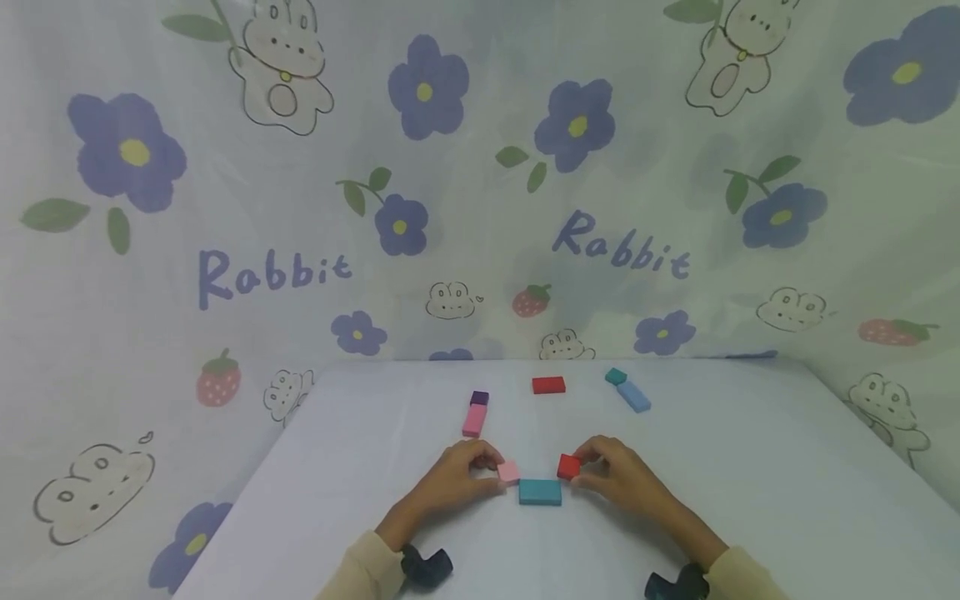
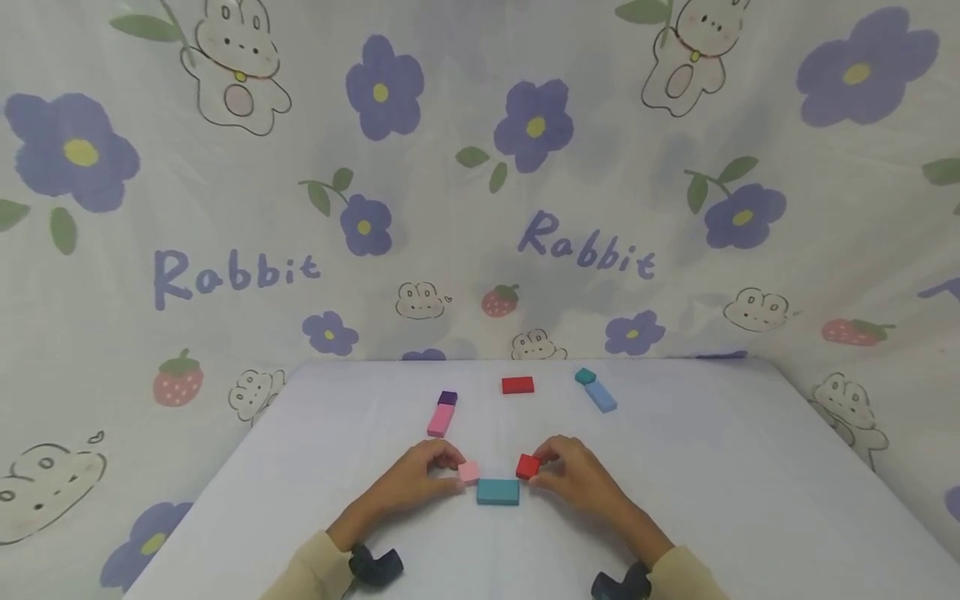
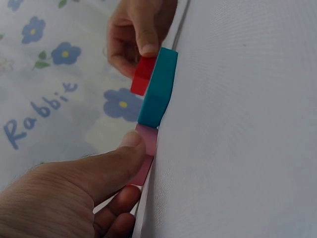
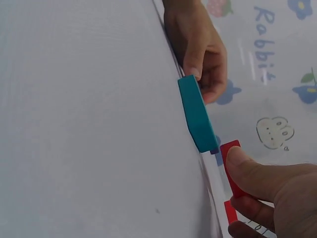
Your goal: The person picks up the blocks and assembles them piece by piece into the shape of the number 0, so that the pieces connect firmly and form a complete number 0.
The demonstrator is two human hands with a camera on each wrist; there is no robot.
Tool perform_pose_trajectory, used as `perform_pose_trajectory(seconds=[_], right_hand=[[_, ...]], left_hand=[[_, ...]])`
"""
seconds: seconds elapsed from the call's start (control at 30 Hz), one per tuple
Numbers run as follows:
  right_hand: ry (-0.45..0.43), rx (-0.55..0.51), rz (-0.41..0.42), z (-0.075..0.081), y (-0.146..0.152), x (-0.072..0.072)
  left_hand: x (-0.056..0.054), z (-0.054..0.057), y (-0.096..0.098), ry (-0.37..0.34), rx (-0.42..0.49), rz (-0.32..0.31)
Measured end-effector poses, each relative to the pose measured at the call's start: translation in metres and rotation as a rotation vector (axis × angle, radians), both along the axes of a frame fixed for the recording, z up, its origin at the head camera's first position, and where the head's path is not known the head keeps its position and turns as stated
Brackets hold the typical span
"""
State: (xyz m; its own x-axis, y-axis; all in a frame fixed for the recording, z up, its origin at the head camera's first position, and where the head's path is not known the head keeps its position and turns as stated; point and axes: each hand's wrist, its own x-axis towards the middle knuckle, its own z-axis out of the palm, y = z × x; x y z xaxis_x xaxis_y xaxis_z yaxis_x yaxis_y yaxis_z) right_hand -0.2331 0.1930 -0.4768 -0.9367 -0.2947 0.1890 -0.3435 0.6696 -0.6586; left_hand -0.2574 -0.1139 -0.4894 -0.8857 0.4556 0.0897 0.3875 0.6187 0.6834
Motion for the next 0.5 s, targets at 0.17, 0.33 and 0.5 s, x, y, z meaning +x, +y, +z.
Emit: perform_pose_trajectory(seconds=[0.17, 0.33, 0.5], right_hand=[[-0.005, 0.022, -0.033, -0.0041, -0.0004, 0.0006], [-0.048, 0.03, -0.046, -0.0068, -0.0023, 0.0013], [-0.025, 0.05, -0.046, -0.0092, -0.0035, 0.0014]], left_hand=[[0.0, -0.001, 0.001, -0.01, 0.006, 0.007], [0.0, -0.0025, 0.0006, -0.013, -0.003, 0.01], [0.0005, -0.0015, 0.0001, -0.012, -0.001, 0.013]])
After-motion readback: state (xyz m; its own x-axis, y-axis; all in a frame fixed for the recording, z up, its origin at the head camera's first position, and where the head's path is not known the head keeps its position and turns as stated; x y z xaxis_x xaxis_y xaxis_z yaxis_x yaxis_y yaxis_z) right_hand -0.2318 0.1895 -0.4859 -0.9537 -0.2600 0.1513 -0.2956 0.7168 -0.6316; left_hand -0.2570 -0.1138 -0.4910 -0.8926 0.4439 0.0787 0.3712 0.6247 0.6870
